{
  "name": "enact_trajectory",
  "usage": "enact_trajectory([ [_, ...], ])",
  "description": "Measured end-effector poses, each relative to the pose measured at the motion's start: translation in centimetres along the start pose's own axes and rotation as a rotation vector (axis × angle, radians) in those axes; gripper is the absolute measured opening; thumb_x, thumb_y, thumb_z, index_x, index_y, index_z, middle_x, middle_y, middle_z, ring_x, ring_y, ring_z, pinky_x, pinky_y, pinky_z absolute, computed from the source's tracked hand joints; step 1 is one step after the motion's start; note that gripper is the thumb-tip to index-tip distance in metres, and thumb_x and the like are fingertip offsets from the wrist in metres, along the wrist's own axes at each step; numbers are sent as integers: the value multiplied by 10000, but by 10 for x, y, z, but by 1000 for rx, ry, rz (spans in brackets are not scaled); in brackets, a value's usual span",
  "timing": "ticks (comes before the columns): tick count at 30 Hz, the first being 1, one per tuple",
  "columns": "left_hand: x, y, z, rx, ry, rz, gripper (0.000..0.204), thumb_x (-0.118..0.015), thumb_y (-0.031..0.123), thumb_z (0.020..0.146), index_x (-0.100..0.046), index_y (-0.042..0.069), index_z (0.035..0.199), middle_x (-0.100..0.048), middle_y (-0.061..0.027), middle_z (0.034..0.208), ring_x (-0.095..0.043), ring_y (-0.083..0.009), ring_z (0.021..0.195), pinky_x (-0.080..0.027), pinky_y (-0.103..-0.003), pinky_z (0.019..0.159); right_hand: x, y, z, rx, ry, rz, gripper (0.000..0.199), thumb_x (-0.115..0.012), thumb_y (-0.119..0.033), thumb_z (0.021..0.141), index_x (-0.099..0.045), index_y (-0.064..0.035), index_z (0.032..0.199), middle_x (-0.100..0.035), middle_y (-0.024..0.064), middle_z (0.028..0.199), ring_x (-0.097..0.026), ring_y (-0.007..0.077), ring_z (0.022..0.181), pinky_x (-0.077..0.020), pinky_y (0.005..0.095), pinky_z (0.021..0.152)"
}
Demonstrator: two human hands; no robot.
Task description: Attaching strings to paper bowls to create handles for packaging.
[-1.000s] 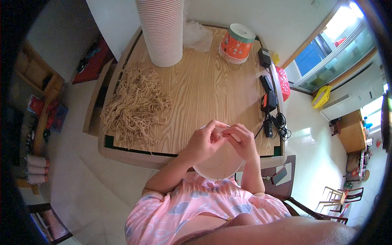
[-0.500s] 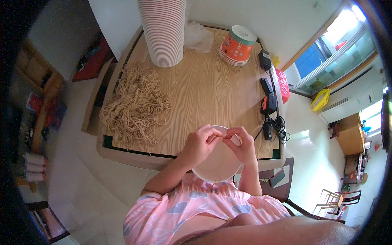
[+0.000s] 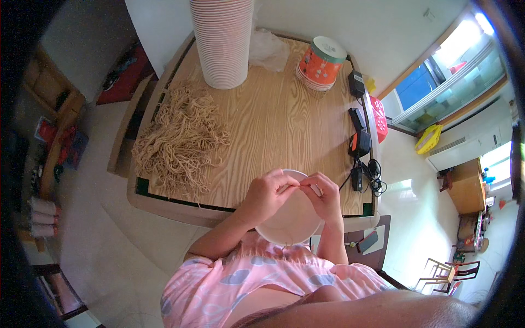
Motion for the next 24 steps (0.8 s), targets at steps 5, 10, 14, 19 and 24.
enact_trajectory([
  [5,-1,-2,-1,17,-3,-37,64,-663,85,790,-656,53,845,-610,-111,787,-627,-259,689,-492,-328,605,-3,2,-3,-25,-17,21,17,-587,7,804,-582,15,790,-578,86,740,-570,191,691,-445,275,640],
  [10,-3,-2,-2,-79,34,-81,83,-669,74,762,-658,55,843,-608,-110,784,-620,-282,703,-498,-344,619,-3,0,-1,49,-61,3,110,-518,-23,851,-520,11,746,-498,85,680,-502,192,621,-401,278,575],
  [14,-6,-4,-2,-108,19,-36,94,-676,79,747,-666,68,840,-599,-104,765,-613,-285,698,-496,-351,608,-2,0,-3,5,-71,-62,143,-550,-37,843,-491,8,721,-452,102,656,-469,236,612,-373,318,561],
  [19,-5,-1,-3,-131,12,14,89,-678,99,751,-681,91,839,-593,-91,757,-610,-275,685,-496,-355,589,-2,-2,-1,19,-98,-133,175,-570,-64,841,-481,5,707,-449,111,641,-472,284,613,-384,355,609],
  [24,-4,2,-3,-131,2,34,75,-678,114,756,-680,94,828,-613,-88,740,-620,-273,678,-500,-353,589,-3,-6,1,100,-59,-112,182,-548,1,819,-441,27,673,-384,102,596,-408,252,575,-353,316,579],
])
Point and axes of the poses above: each hand's wrist, its own z-axis towards the middle knuckle, its own x-axis out of the back of the hand, y = z × x, the point moved 4 cm from there along z, towards the middle knuckle
